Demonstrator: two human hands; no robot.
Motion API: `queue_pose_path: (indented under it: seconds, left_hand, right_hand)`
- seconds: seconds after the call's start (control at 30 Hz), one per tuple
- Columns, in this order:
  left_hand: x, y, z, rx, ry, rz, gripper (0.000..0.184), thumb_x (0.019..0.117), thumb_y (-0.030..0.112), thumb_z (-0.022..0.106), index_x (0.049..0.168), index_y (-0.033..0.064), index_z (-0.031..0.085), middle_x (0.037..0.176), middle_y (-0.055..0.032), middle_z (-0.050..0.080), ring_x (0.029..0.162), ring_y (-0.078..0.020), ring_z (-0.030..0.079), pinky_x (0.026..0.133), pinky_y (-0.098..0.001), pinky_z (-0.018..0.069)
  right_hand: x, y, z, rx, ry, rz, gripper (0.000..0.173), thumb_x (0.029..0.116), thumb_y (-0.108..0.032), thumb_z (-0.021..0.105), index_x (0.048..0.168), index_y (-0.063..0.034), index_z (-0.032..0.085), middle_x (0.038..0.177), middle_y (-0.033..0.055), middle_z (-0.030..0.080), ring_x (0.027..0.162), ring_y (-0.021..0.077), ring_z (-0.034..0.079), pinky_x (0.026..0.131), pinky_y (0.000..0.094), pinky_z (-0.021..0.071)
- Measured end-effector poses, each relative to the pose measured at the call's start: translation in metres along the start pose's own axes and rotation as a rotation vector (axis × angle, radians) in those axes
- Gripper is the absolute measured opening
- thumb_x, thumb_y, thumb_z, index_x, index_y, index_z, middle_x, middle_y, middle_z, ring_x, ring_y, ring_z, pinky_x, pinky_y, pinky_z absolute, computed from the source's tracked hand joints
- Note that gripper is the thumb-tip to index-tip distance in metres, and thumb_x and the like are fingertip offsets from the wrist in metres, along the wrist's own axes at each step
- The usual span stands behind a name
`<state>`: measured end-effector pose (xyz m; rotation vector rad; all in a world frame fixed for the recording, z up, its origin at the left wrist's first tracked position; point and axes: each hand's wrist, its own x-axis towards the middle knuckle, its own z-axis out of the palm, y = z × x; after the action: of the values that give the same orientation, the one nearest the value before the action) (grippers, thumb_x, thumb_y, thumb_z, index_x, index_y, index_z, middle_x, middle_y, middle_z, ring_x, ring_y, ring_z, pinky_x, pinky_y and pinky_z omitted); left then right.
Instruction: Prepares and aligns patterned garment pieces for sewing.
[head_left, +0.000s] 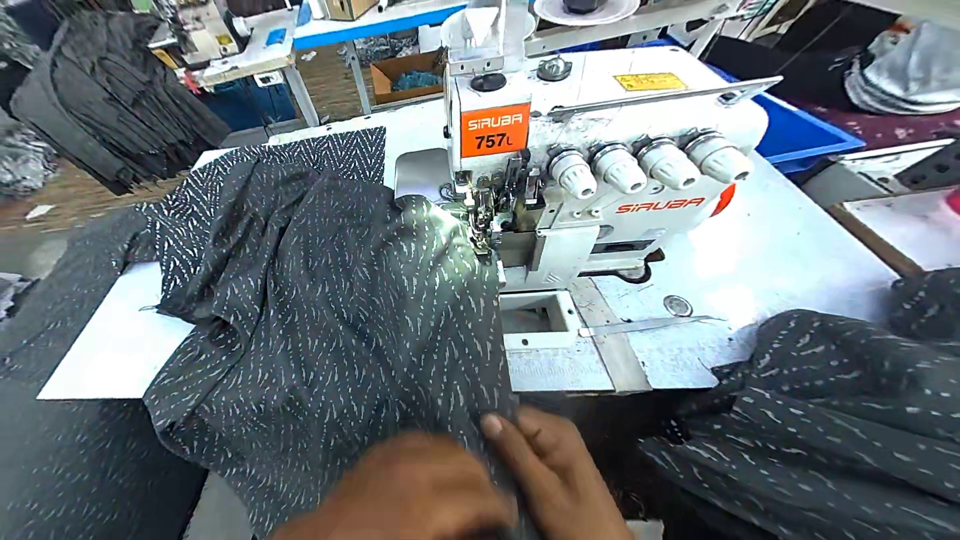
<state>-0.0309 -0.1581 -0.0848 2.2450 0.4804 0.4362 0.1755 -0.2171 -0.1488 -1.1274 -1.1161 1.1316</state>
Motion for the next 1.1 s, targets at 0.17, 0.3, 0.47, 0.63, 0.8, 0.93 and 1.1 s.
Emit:
queue_pose_path:
  seconds: [0.17,0.3,0.47,0.63,0.8,0.93,1.1]
  left_hand:
    - [0.076,-0.026,-0.071,0.660,0.343,-0.148,0.051,0.1086,0.042,0.031,0.134,0.0144,0.065,0.139,-0.0013,0.062,0.130,-0.0223,0.055,0.105,-0.0506,0.0454]
    - [0.094,-0.034,-0.065,0.732,0.267,-0.225,0.060,0.1076,0.046,0.026,0.148,0.0116,0.054,0.156,-0.0041,0.048,0.147,-0.0251,0.040,0.118,-0.0546,0.0333]
    - [0.123,-0.057,-0.087,0.645,0.181,-0.273,0.064,0.1073,0.046,0.026,0.157,0.0090,0.041,0.166,-0.0059,0.033,0.156,-0.0266,0.024,0.124,-0.0570,0.0230]
    - [0.155,-0.078,-0.111,0.660,0.141,-0.290,0.065,0.1073,0.047,0.026,0.159,0.0099,0.037,0.169,-0.0071,0.029,0.157,-0.0281,0.020,0.123,-0.0597,0.0193]
    - [0.186,-0.107,-0.134,0.700,0.113,-0.256,0.068,0.1059,0.050,0.023,0.159,0.0102,0.038,0.168,-0.0092,0.030,0.156,-0.0289,0.022,0.123,-0.0611,0.0185]
    - [0.206,-0.117,-0.151,0.697,0.071,-0.300,0.070,0.1059,0.050,0.020,0.161,0.0089,0.034,0.169,-0.0101,0.028,0.157,-0.0305,0.021,0.123,-0.0621,0.0154]
    - [0.235,-0.123,-0.168,0.680,0.040,-0.390,0.065,0.1092,0.044,0.023,0.160,0.0046,0.032,0.169,-0.0139,0.025,0.158,-0.0341,0.016,0.123,-0.0655,0.0097]
  right_hand:
    - [-0.010,0.008,-0.005,-0.046,0.033,0.057,0.028,0.1061,-0.018,0.055,0.085,-0.0070,0.070,0.068,-0.0025,0.067,0.059,0.0036,0.063,0.053,0.0239,0.0541]
    - [-0.009,-0.008,-0.003,0.021,0.039,0.060,0.026,0.1058,-0.011,0.053,0.087,-0.0059,0.070,0.072,-0.0032,0.069,0.064,0.0016,0.065,0.059,0.0228,0.0565]
    - [0.020,-0.005,0.001,0.002,0.061,-0.058,0.028,0.1068,-0.017,0.054,0.086,-0.0074,0.069,0.068,-0.0038,0.065,0.058,0.0012,0.061,0.052,0.0197,0.0527]
    - [0.042,-0.015,0.007,0.035,0.149,-0.135,0.027,0.1063,-0.015,0.053,0.088,-0.0053,0.070,0.070,-0.0013,0.066,0.059,0.0039,0.063,0.052,0.0212,0.0547]
    - [0.066,-0.019,0.009,0.028,0.186,-0.132,0.028,0.1050,-0.016,0.054,0.084,-0.0049,0.070,0.066,0.0030,0.065,0.057,0.0094,0.064,0.050,0.0242,0.0544]
    - [0.077,-0.022,0.010,0.035,0.218,-0.052,0.030,0.1051,-0.021,0.054,0.086,-0.0057,0.071,0.066,0.0067,0.065,0.053,0.0142,0.062,0.046,0.0279,0.0532]
    - [0.089,-0.021,0.016,0.032,0.298,-0.048,0.032,0.1054,-0.022,0.055,0.080,-0.0074,0.066,0.057,0.0055,0.059,0.040,0.0134,0.055,0.035,0.0270,0.0493]
